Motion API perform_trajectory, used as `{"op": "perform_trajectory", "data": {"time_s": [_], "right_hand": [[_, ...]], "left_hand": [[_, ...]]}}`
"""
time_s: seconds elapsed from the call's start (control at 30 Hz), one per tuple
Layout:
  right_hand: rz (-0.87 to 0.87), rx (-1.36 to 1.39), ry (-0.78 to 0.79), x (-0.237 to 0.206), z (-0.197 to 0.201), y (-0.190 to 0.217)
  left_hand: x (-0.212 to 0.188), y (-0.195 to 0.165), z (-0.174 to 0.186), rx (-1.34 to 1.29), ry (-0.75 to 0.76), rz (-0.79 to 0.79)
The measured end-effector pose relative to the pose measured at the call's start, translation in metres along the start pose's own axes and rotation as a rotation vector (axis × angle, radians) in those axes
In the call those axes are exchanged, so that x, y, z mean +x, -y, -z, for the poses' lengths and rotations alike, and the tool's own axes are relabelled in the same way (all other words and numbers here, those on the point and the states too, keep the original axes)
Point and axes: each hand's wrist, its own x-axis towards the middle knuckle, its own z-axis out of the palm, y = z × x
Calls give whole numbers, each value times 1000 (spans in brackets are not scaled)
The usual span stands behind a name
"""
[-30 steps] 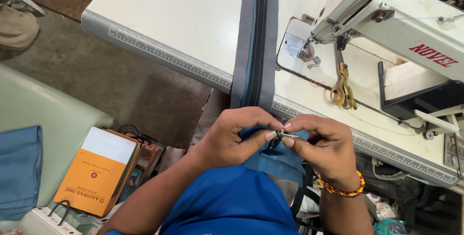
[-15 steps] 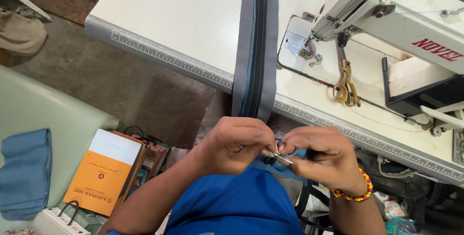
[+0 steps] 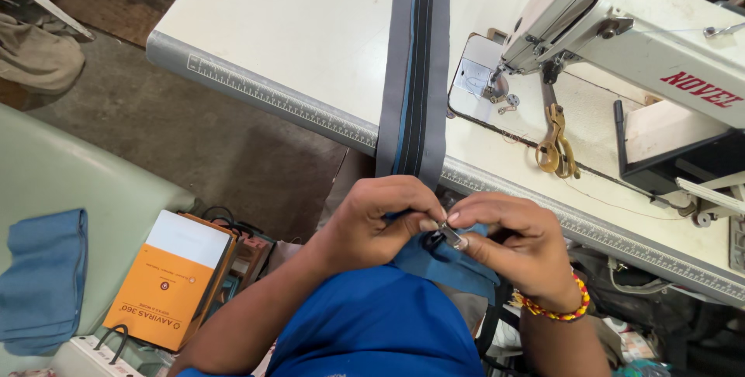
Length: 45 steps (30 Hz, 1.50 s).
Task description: The person aligns a zipper with a blue fabric piece, inserts the zipper pull, and uses shears to trim excess fabric. The person then folds and adjusts the fabric around the zipper, preparing it for sewing.
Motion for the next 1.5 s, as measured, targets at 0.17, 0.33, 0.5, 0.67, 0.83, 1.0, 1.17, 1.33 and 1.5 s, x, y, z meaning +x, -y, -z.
{"op": "perform_trajectory", "data": {"time_s": [0.17,0.33,0.5,0.67,0.83,1.0,1.17,1.33,1.5], "right_hand": [[139,-202,-55,2,-6,6],[80,-283,-185,2,-12,11],[308,-423,-331,6,-22,6],[434,-842,-607,-2,-44,-11],[478,-763,-413,2,-61,-30],[416,-666,-417,9,-67,-36],[389,-568,-392,11,-74,-46],[295,-431,-321,10,-80,-62],[229,-316,-247,12,-87,-77]], "left_hand": [[-4,4,-8,-11,-88,5],[-4,9,-9,-54,-84,33],[-2,10,-7,33,-72,10],[-6,12,-9,99,-243,61],[-16,12,-8,69,-270,259],[-20,2,-2,148,-258,352],[-24,-15,5,393,-183,199],[-28,-20,5,492,-111,289],[-38,-19,7,539,-81,319]]}}
